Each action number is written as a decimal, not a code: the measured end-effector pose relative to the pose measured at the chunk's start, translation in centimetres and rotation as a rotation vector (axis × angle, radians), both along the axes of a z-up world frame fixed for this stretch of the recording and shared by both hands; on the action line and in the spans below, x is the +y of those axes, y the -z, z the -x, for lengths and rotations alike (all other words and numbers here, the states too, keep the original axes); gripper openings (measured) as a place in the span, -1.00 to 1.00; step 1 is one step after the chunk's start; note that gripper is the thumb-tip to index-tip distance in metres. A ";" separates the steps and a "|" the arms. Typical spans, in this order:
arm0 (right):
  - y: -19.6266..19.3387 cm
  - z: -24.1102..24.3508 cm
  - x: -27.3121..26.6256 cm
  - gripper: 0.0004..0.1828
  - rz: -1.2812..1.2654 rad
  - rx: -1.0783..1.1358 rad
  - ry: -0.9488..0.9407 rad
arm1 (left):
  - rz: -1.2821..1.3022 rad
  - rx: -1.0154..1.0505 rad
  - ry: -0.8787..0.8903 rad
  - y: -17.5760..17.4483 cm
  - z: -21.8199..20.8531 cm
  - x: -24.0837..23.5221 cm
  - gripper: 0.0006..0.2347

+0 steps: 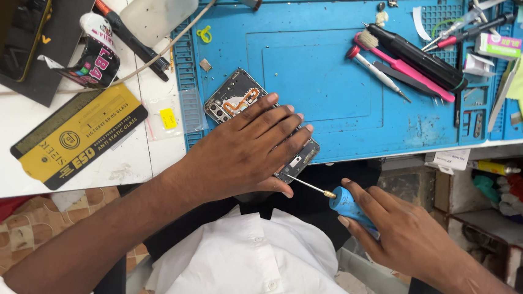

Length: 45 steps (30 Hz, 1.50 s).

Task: The person uses a screwdriver to remove screws from a disassembled mobile phone. They then retrieve a tube of adhesive from a drawer and apply it to the phone's internal frame. Finally, they use tweezers to adjust internal components.

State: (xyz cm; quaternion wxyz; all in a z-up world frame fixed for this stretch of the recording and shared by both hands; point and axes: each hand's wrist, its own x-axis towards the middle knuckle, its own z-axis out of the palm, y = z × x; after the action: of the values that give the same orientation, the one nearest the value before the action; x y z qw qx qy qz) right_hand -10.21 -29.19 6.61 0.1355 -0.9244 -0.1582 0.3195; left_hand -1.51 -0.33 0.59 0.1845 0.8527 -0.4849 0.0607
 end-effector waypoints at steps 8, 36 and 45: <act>-0.9 2.2 2.3 -0.22 0.034 0.205 0.270 | 0.024 0.003 -0.020 0.0 0.4 -0.2 -0.19; -1.4 -1.5 -0.5 -0.20 0.135 0.097 0.031 | 0.059 0.129 -0.091 0.1 0.3 -1.9 -0.14; -0.5 -2.4 0.0 -0.17 0.157 0.219 0.069 | 0.031 0.150 -0.090 -0.4 -0.1 -0.9 -0.16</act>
State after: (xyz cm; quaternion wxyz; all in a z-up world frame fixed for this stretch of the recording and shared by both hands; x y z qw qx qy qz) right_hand -7.80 -29.16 7.09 0.0904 -0.8967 -0.0849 0.4250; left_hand -1.39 -1.19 1.00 0.2307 0.8729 -0.4298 0.0123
